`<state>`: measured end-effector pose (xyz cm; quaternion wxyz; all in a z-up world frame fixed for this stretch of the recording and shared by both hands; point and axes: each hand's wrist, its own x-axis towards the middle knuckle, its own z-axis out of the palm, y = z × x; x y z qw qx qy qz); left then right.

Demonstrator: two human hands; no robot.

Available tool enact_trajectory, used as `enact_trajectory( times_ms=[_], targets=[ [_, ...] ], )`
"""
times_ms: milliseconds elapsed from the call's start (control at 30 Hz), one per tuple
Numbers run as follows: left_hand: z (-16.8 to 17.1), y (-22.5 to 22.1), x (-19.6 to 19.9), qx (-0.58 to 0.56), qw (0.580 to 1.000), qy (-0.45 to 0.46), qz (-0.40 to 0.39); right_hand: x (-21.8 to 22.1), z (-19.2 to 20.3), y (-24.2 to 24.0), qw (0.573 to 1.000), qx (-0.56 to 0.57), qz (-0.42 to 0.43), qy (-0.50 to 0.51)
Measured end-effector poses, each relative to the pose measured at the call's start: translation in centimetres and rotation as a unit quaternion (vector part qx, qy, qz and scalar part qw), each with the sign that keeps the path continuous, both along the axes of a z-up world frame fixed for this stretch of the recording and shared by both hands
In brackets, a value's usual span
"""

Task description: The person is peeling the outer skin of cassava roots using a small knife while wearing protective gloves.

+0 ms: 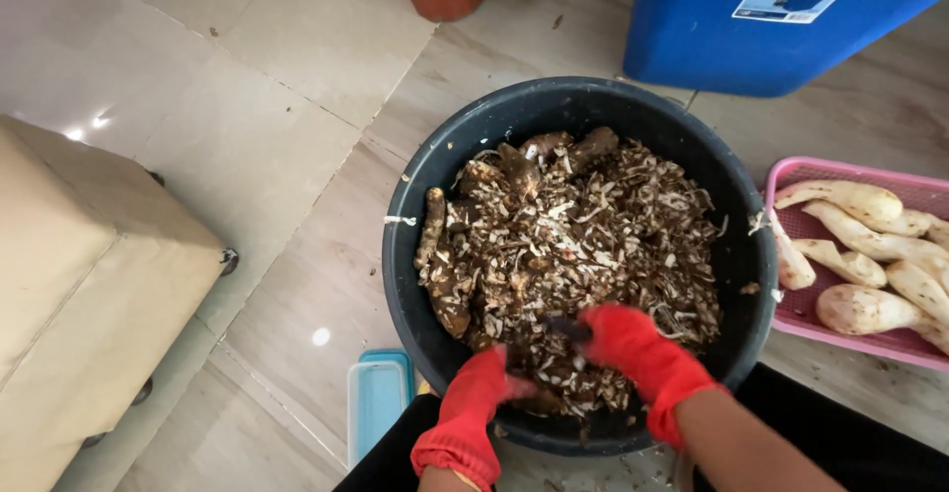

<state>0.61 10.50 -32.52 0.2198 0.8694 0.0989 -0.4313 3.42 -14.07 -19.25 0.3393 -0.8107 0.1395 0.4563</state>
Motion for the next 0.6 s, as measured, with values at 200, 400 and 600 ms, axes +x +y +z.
enact_trajectory(
  times_ms=[200,400,600],
  targets=[
    [9.0,-3.3,2.5,0.038,0.985,0.089,-0.14,-3.8,-14.1,-1.0,0.845,-0.224,0.28,-0.397],
    [9.9,-3.6,2.3,0.035,0.987,0.081,-0.132,-1.0,-13.3,-2.6,0.861,-0.234,0.324,-0.315],
    [10.5,-3.1,0.8,0.038,0.99,0.077,-0.116,4.6,-9.6,-4.1,0.877,-0.261,0.259,-0.31]
  ],
)
